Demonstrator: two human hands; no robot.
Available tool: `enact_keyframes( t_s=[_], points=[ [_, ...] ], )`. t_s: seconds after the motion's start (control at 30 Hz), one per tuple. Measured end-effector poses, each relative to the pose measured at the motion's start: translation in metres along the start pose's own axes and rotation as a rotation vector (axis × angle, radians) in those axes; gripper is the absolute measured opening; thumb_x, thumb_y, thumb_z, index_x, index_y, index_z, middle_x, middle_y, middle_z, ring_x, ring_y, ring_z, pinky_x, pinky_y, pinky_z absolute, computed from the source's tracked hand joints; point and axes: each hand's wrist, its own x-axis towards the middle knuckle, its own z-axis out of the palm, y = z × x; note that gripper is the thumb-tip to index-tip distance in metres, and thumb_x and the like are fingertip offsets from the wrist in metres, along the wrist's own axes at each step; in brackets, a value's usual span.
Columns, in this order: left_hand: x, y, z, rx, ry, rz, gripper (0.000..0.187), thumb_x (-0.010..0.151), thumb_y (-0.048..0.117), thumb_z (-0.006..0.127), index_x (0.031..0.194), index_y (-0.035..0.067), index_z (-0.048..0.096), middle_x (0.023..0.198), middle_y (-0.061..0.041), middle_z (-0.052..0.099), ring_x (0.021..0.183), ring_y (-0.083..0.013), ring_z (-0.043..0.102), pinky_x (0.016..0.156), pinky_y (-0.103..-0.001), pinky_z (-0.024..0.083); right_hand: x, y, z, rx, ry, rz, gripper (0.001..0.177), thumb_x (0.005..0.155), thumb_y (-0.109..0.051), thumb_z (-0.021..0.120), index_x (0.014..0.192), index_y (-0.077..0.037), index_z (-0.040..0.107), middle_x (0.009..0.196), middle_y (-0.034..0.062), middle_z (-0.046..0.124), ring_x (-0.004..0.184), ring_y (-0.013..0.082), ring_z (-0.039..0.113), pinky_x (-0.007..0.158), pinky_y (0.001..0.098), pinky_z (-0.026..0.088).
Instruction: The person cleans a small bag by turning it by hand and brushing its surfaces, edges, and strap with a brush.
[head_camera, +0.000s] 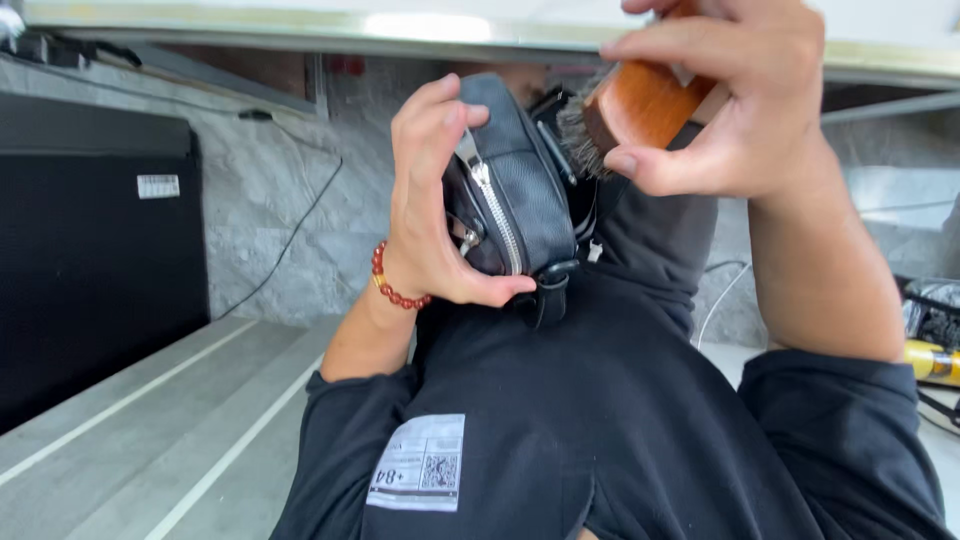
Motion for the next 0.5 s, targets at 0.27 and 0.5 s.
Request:
enact_keyframes(
  t_s=[0.27, 0.5],
  points=[
    [0.002, -0.001, 0.005, -0.040, -0.005, -0.002, 0.126, 0.063, 0.062, 0.093, 0.161, 0.016, 0.029, 0.147, -0.014, 0.048, 0.144, -0.0369, 0.038, 0.118, -0.051, 0.032, 0.032, -0.040, 0.005, 0.192, -0.096, -0.525, 0.053, 0.070, -0.056, 0.075, 0.097, -0.011, 0.073, 0.104, 0.0087, 0.067, 0.094, 0.0335, 0.063, 0.096, 0.0580, 0.036],
    [0.008, -0.018, 0.010, -0.155, -0.025, -0.024, 0.119, 0.070, 0.063, 0.090, 0.160, 0.013, 0.032, 0.153, -0.019, 0.043, 0.142, -0.0346, 0.043, 0.117, -0.048, 0.038, 0.032, -0.048, 0.013, 0.222, -0.122, -0.604, 0.049, 0.070, -0.057, 0.080, 0.096, -0.016, 0.073, 0.102, 0.0012, 0.068, 0.093, 0.0264, 0.064, 0.101, 0.0648, 0.032]
  ],
)
